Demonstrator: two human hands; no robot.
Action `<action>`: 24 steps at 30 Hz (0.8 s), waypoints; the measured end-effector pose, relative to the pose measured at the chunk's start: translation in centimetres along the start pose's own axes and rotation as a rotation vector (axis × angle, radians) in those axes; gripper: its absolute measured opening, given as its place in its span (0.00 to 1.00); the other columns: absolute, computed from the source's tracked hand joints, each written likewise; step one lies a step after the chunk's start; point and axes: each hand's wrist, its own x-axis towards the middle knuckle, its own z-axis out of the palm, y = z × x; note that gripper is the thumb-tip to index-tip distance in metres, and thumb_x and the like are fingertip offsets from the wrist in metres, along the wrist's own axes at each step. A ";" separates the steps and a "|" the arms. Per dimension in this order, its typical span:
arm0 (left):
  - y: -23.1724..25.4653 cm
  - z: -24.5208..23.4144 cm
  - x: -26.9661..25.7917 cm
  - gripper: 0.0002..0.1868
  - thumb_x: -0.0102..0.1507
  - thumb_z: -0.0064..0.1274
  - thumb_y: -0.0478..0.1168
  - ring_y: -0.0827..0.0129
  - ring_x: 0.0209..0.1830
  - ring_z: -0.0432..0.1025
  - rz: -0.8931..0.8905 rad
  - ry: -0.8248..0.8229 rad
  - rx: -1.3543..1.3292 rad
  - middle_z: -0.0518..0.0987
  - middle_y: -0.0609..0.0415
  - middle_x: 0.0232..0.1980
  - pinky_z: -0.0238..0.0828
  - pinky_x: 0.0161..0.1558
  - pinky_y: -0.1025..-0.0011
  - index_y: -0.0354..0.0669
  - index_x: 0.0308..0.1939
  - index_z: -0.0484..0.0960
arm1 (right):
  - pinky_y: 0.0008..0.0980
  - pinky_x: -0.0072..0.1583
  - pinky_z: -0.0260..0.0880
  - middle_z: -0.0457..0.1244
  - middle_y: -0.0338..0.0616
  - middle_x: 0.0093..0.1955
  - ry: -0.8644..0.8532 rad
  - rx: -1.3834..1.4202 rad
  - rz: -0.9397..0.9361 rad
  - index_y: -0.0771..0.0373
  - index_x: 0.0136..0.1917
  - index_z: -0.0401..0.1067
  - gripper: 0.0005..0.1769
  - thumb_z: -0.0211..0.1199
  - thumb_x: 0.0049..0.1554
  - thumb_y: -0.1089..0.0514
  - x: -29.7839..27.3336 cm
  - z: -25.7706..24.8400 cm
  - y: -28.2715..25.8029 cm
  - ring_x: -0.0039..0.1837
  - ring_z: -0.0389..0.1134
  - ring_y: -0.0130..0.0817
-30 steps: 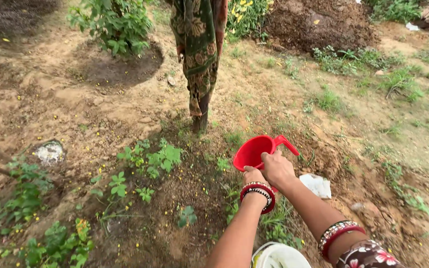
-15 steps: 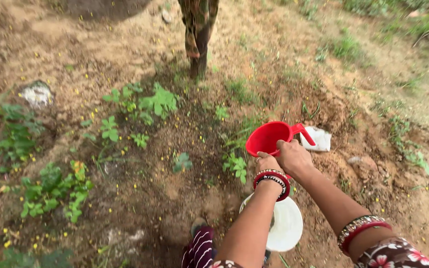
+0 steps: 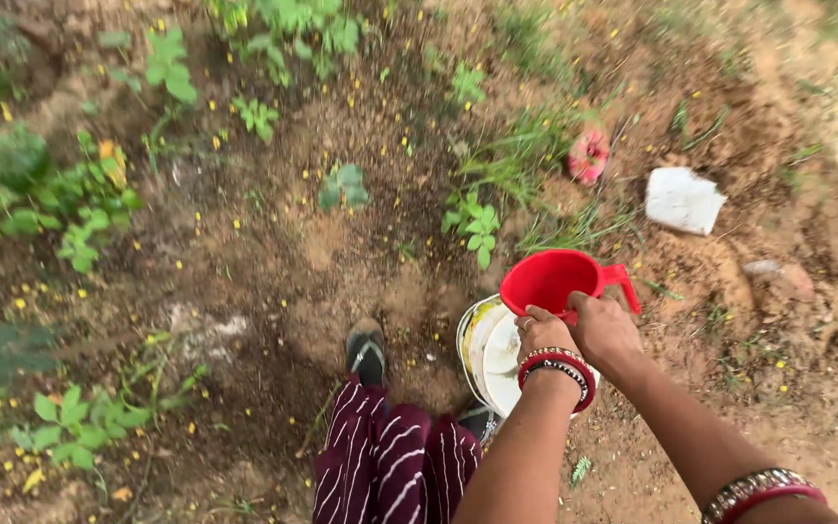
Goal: The person fills a red mug from a white bucket and pours water onto the base of a small plant, then repeats the process on a tree trunk.
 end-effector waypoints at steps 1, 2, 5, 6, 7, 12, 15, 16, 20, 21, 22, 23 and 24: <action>-1.1 1.1 0.6 0.45 0.64 0.57 0.37 0.43 0.74 0.60 -0.025 0.005 0.005 0.57 0.22 0.74 0.67 0.67 0.60 0.23 0.76 0.47 | 0.52 0.59 0.71 0.68 0.62 0.53 -0.016 0.000 0.023 0.54 0.61 0.74 0.24 0.65 0.54 0.43 0.3 1.7 0.3 0.58 0.71 0.58; -2.2 2.2 1.2 0.45 0.64 0.57 0.37 0.43 0.74 0.60 -0.043 0.003 0.000 0.57 0.22 0.74 0.67 0.67 0.60 0.23 0.76 0.47 | 0.52 0.59 0.71 0.68 0.62 0.53 -0.032 -0.006 0.015 0.54 0.61 0.74 0.24 0.65 0.54 0.43 1.1 4.2 1.6 0.58 0.71 0.58; -6.0 5.5 3.6 0.38 0.68 0.50 0.37 0.46 0.73 0.62 -0.105 0.003 -0.003 0.59 0.25 0.74 0.69 0.64 0.57 0.26 0.77 0.49 | 0.51 0.58 0.73 0.70 0.62 0.52 -0.014 0.049 -0.059 0.54 0.62 0.74 0.24 0.65 0.53 0.47 3.5 11.3 4.0 0.57 0.72 0.57; -7.3 6.7 4.5 0.38 0.68 0.51 0.37 0.45 0.72 0.62 -0.098 0.014 0.029 0.59 0.24 0.73 0.69 0.63 0.57 0.26 0.76 0.49 | 0.51 0.58 0.73 0.70 0.61 0.51 -0.016 0.047 -0.080 0.55 0.60 0.75 0.22 0.65 0.53 0.49 4.1 13.1 4.3 0.56 0.73 0.56; -8.7 8.1 5.2 0.38 0.67 0.51 0.38 0.44 0.72 0.62 -0.087 0.020 0.064 0.58 0.23 0.73 0.69 0.63 0.58 0.25 0.75 0.50 | 0.51 0.58 0.72 0.71 0.60 0.50 -0.016 0.046 -0.095 0.55 0.59 0.76 0.20 0.65 0.54 0.50 4.4 15.0 4.7 0.56 0.73 0.55; -13.0 11.1 6.4 0.28 0.70 0.46 0.34 0.47 0.63 0.72 -0.052 -0.032 0.025 0.71 0.31 0.66 0.76 0.56 0.58 0.27 0.72 0.59 | 0.51 0.59 0.73 0.70 0.63 0.51 -0.069 -0.039 0.083 0.53 0.57 0.77 0.20 0.69 0.53 0.47 3.3 19.9 6.3 0.57 0.72 0.58; -13.8 13.2 6.1 0.26 0.71 0.46 0.36 0.47 0.62 0.73 -0.038 -0.137 -0.001 0.74 0.32 0.64 0.75 0.57 0.57 0.27 0.71 0.63 | 0.50 0.60 0.72 0.70 0.63 0.51 -0.058 -0.023 0.135 0.55 0.55 0.77 0.20 0.70 0.51 0.47 2.9 22.7 8.6 0.57 0.72 0.58; -14.3 14.8 6.4 0.28 0.70 0.46 0.36 0.47 0.63 0.72 -0.025 -0.117 0.001 0.75 0.32 0.62 0.75 0.58 0.57 0.26 0.72 0.62 | 0.51 0.59 0.72 0.70 0.62 0.52 -0.033 0.032 0.112 0.55 0.55 0.76 0.21 0.70 0.50 0.48 2.8 23.7 9.1 0.57 0.72 0.58; -15.9 16.9 7.5 0.35 0.62 0.55 0.38 0.42 0.69 0.65 0.060 0.068 0.086 0.64 0.22 0.68 0.71 0.60 0.60 0.24 0.68 0.60 | 0.49 0.59 0.72 0.67 0.65 0.55 -0.012 0.015 0.155 0.54 0.57 0.76 0.23 0.71 0.49 0.49 2.9 25.9 9.5 0.57 0.71 0.59; -15.6 16.6 7.5 0.31 0.67 0.48 0.36 0.42 0.68 0.66 0.000 0.024 0.022 0.64 0.23 0.70 0.72 0.59 0.58 0.24 0.71 0.58 | 0.49 0.59 0.72 0.67 0.65 0.55 -0.026 0.031 0.199 0.52 0.58 0.76 0.22 0.70 0.50 0.50 2.9 26.1 9.5 0.58 0.71 0.59; -15.3 16.2 7.5 0.27 0.73 0.42 0.35 0.42 0.67 0.67 -0.059 -0.021 -0.042 0.64 0.24 0.71 0.73 0.59 0.56 0.24 0.74 0.57 | 0.50 0.60 0.72 0.67 0.64 0.56 -0.041 0.048 0.243 0.51 0.59 0.76 0.21 0.69 0.52 0.51 2.8 26.3 9.5 0.58 0.70 0.59; -15.4 16.3 7.4 0.27 0.73 0.42 0.35 0.42 0.67 0.67 -0.062 -0.026 -0.039 0.64 0.24 0.71 0.73 0.59 0.56 0.24 0.74 0.57 | 0.50 0.60 0.72 0.67 0.64 0.56 -0.046 0.049 0.248 0.51 0.59 0.76 0.21 0.69 0.52 0.51 2.7 26.1 9.2 0.58 0.70 0.59; -15.5 16.5 7.2 0.28 0.71 0.44 0.34 0.42 0.69 0.66 -0.046 0.005 0.001 0.62 0.22 0.72 0.71 0.61 0.58 0.23 0.72 0.58 | 0.50 0.60 0.71 0.67 0.64 0.56 -0.027 0.076 0.247 0.52 0.58 0.76 0.21 0.70 0.51 0.51 2.5 25.9 9.0 0.58 0.70 0.59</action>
